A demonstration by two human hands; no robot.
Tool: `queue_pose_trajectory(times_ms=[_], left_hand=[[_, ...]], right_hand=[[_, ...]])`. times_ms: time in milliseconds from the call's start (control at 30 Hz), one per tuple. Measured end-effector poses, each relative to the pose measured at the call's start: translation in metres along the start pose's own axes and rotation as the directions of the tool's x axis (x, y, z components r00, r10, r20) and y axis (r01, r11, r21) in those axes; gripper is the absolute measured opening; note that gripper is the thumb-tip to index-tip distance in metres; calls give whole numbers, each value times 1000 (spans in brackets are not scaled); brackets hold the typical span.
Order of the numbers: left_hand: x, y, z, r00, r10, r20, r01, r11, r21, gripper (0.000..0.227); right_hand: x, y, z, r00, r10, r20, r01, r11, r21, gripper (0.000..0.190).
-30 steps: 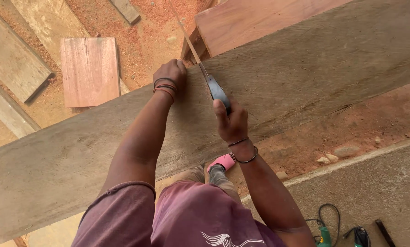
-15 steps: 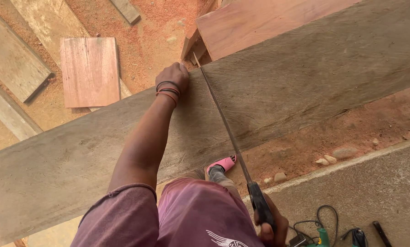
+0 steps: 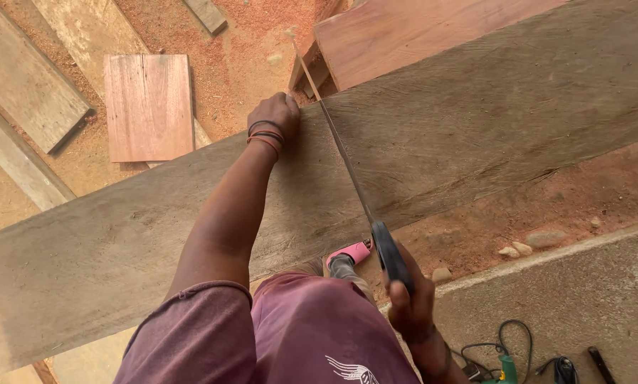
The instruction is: Manually sawing through a large wooden plank.
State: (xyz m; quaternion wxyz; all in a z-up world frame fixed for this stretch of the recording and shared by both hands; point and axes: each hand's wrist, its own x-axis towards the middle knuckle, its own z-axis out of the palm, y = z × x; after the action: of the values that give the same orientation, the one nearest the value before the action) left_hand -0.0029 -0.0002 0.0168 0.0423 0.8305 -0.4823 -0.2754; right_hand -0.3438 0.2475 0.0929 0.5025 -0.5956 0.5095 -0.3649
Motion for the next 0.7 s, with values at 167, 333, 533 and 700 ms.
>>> queue_pose_trajectory(times_ms=[167,333,533,700], left_hand=[[3,-2,9,1000,-6,10,6,1000,7,49],[5,-3,6,1000,-27,3,27,1000,2,49],[-3,-2,3,1000,10,13,-10,1000,0,53],[1,-1,1,1000,6,17,-7,1000,9,53]], right_hand=[[-208,160,-99,964,171,203,-178,984,19,87],[-3,34,13,988,95,-125,-82,991,104,89],[158,-4,66,986,-142,-92,133,987,-95,68],[57,-19,17,996,-85,13,86,994,-62,70]])
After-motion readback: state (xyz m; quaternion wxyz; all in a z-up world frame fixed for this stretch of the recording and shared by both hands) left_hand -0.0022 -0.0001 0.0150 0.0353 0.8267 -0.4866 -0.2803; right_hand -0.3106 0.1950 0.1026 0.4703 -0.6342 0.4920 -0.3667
